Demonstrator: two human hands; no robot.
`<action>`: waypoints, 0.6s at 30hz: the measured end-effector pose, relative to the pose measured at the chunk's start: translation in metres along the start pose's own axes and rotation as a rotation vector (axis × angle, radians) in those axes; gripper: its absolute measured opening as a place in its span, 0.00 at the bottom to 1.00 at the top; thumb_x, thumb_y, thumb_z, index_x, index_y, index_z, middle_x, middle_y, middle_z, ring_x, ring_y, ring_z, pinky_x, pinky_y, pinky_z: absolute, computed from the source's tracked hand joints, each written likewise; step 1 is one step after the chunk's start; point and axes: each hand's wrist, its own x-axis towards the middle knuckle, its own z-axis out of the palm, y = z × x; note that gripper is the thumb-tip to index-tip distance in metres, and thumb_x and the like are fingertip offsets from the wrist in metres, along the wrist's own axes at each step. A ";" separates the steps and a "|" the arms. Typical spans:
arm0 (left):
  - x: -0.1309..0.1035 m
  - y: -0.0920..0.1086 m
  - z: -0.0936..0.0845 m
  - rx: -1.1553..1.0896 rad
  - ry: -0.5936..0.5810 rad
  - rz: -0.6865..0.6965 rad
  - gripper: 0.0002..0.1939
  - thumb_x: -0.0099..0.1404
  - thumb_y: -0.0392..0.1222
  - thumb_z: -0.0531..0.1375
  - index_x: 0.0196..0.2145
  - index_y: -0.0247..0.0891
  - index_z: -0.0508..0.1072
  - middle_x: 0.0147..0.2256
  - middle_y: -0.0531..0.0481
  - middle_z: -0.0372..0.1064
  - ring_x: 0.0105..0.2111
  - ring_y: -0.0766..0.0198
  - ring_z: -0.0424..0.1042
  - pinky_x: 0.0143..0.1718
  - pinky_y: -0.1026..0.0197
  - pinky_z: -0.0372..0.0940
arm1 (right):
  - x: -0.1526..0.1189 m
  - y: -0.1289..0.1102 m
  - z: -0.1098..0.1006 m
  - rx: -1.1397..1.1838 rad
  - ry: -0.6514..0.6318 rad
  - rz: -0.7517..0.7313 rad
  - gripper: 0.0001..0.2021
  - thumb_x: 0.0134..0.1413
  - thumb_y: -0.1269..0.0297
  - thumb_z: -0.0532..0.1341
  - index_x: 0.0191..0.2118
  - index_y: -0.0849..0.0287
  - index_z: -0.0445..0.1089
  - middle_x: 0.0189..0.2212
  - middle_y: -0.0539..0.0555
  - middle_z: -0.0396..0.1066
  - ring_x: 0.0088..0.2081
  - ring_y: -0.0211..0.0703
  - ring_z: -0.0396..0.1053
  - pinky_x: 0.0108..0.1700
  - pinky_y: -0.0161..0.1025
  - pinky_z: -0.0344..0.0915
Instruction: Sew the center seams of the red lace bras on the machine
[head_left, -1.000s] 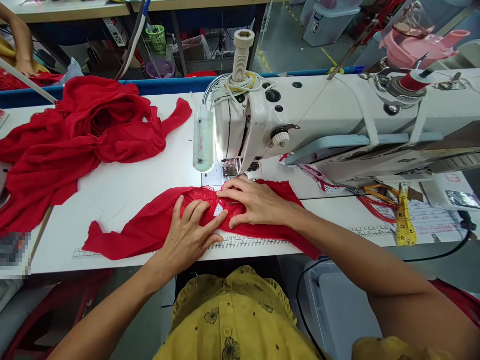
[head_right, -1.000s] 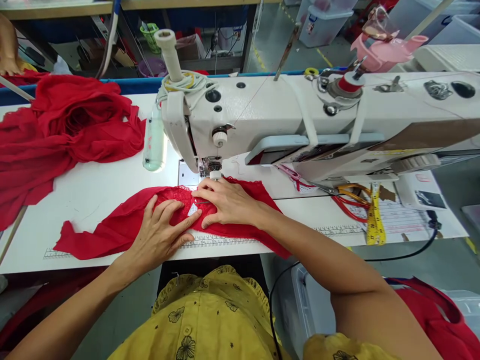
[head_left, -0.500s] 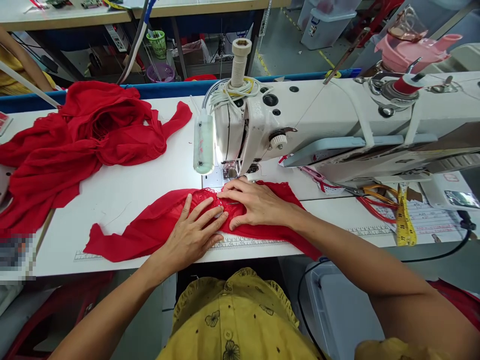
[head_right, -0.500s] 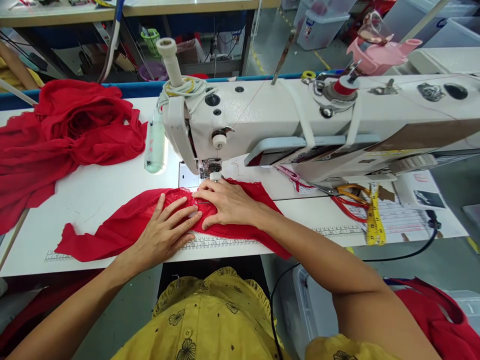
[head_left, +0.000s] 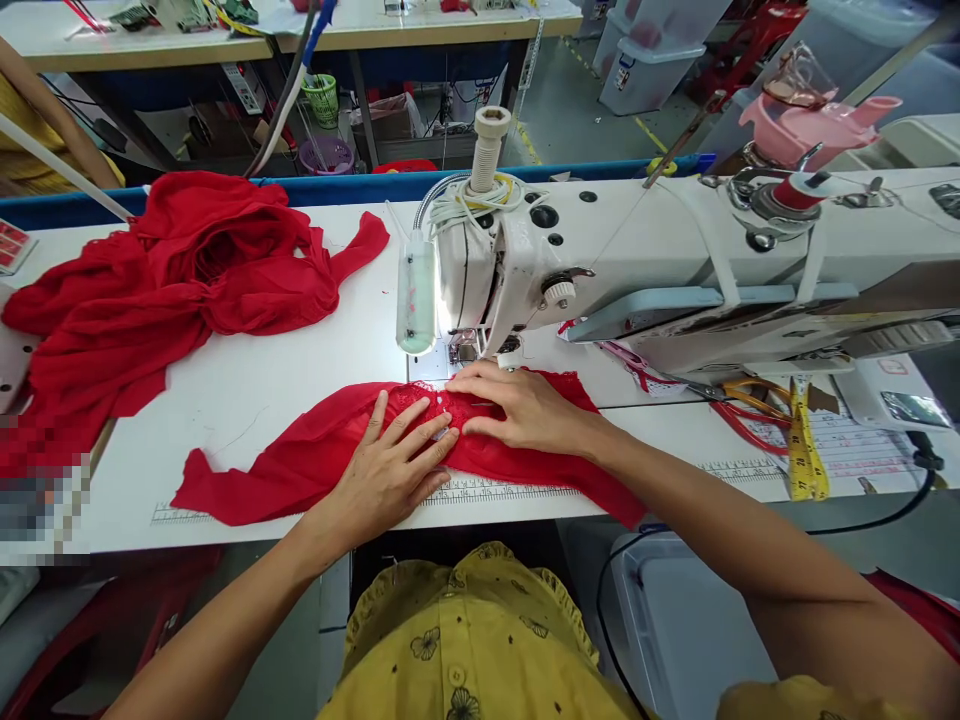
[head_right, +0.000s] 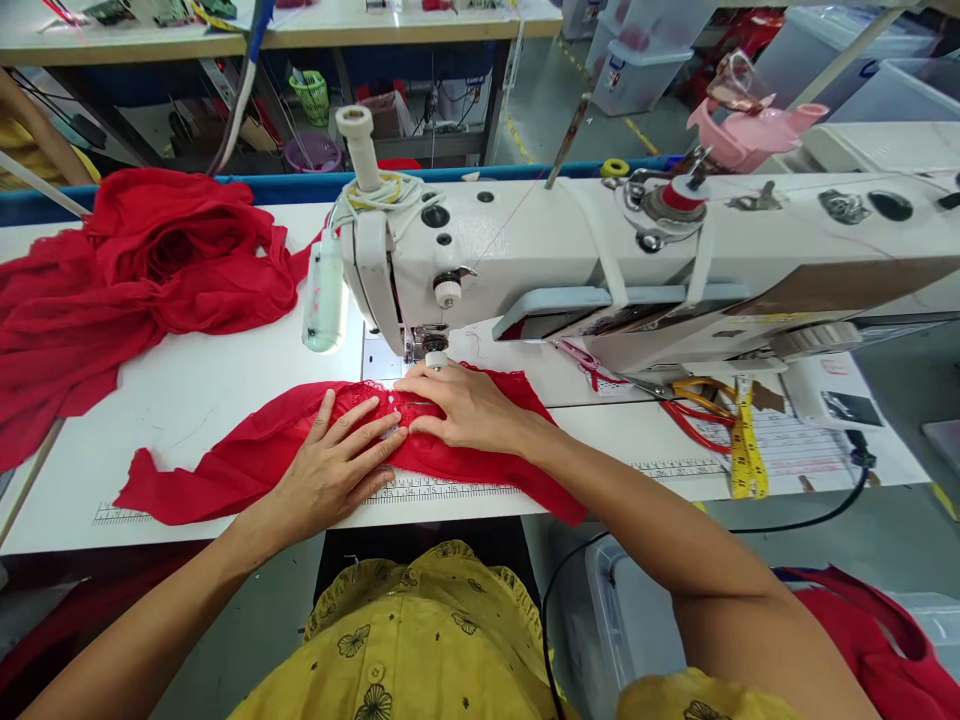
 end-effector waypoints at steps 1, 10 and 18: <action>0.000 0.000 0.000 -0.002 -0.001 0.000 0.23 0.73 0.46 0.56 0.63 0.40 0.66 0.62 0.46 0.66 0.66 0.45 0.58 0.69 0.28 0.35 | -0.001 -0.001 0.000 -0.029 0.035 -0.016 0.19 0.63 0.69 0.57 0.58 0.53 0.68 0.56 0.56 0.69 0.52 0.48 0.68 0.46 0.45 0.68; -0.003 0.004 0.003 -0.041 0.018 -0.013 0.23 0.72 0.41 0.57 0.63 0.38 0.66 0.60 0.44 0.68 0.67 0.46 0.56 0.70 0.30 0.40 | 0.001 -0.011 0.013 -0.340 -0.012 -0.038 0.17 0.70 0.59 0.51 0.58 0.57 0.67 0.54 0.60 0.69 0.51 0.50 0.63 0.26 0.37 0.58; -0.001 0.003 0.001 -0.073 0.004 -0.041 0.23 0.72 0.38 0.56 0.63 0.37 0.65 0.56 0.44 0.71 0.65 0.47 0.58 0.70 0.31 0.40 | 0.004 -0.003 0.005 -0.213 -0.098 0.011 0.18 0.69 0.60 0.55 0.61 0.51 0.66 0.58 0.56 0.66 0.50 0.50 0.63 0.35 0.41 0.65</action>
